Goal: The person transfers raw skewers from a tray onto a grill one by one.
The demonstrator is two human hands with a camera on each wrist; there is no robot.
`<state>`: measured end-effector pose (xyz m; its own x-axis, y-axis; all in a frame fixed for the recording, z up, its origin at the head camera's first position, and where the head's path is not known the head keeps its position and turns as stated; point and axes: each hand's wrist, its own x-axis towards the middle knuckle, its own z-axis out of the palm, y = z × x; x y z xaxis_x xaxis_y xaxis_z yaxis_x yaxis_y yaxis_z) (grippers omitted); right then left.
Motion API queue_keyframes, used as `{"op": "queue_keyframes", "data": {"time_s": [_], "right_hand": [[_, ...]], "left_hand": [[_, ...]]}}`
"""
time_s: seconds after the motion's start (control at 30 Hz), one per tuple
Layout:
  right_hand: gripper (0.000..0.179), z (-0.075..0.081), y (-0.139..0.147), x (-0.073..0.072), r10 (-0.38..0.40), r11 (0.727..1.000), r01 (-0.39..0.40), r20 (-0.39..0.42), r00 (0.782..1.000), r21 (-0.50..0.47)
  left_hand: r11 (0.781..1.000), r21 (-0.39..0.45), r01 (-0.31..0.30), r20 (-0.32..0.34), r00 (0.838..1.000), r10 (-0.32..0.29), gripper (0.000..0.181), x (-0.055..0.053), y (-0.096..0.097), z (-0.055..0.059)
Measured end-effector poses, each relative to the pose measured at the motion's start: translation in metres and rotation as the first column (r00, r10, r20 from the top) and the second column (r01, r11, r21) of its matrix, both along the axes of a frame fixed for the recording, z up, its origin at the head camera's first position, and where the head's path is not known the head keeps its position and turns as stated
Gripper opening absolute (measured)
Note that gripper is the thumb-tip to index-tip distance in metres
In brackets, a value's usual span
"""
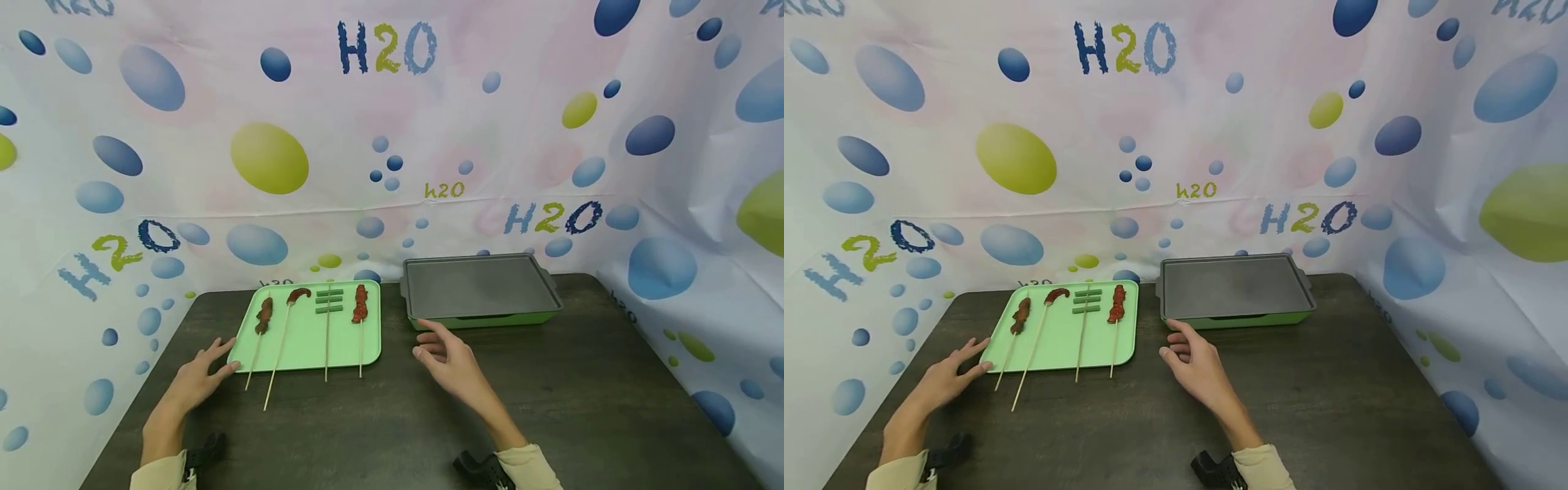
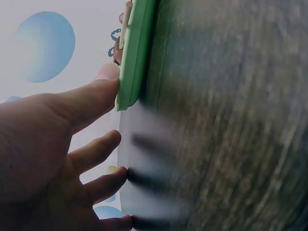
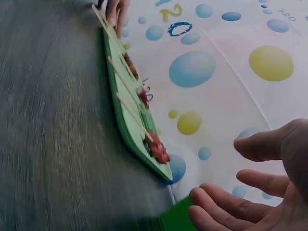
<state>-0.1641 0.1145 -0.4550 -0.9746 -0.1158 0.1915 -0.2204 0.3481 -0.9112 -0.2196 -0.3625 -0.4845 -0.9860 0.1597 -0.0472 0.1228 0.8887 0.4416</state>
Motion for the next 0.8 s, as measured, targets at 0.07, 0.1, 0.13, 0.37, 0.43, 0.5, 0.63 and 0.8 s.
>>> {"op": "queue_keyframes", "data": {"time_s": [0.07, 0.1, 0.13, 0.37, 0.43, 0.5, 0.63, 0.8], "right_hand": [[0.049, -0.001, -0.006, -0.001, 0.012, 1.0, -0.012, 0.01, 1.0, -0.009], [0.048, -0.003, -0.008, -0.002, 0.018, 1.0, -0.018, 0.02, 1.0, -0.008], [0.047, -0.004, -0.011, -0.003, 0.026, 1.0, -0.026, 0.031, 0.999, -0.009], [0.048, -0.017, -0.022, -0.013, 0.09, 0.995, -0.084, 0.123, 0.988, -0.05], [0.049, -0.019, -0.025, -0.014, 0.109, 0.991, -0.096, 0.149, 0.983, -0.095], [0.049, -0.02, -0.029, -0.015, 0.128, 0.984, -0.102, 0.182, 0.975, -0.147], [0.051, -0.023, -0.037, -0.017, 0.175, 0.961, -0.107, 0.262, 0.949, -0.255], [0.051, -0.03, -0.047, -0.021, 0.235, 0.92, -0.092, 0.349, 0.907, -0.38]], "left_hand": [[1.0, 0.0, -0.004, 0.0, 1.0, 0.004, 0.071, 0.001, -0.002, 0.001], [1.0, -0.001, -0.006, 0.0, 1.0, 0.006, 0.071, 0.001, -0.003, 0.002], [1.0, -0.003, -0.007, 0.002, 1.0, 0.007, 0.071, 0.001, -0.003, 0.003], [1.0, -0.017, -0.01, 0.022, 1.0, 0.011, 0.072, 0.001, -0.001, 0.003], [1.0, -0.012, -0.007, 0.025, 1.0, 0.008, 0.072, 0.001, -0.001, 0.003], [1.0, -0.006, -0.004, 0.026, 1.0, 0.004, 0.071, 0.002, 0.0, 0.003], [1.0, 0.002, -0.002, 0.03, 1.0, 0.002, 0.071, 0.002, 0.0, 0.004], [1.0, -0.001, -0.011, 0.034, 0.999, 0.012, 0.072, 0.0, -0.001, 0.004]]}}
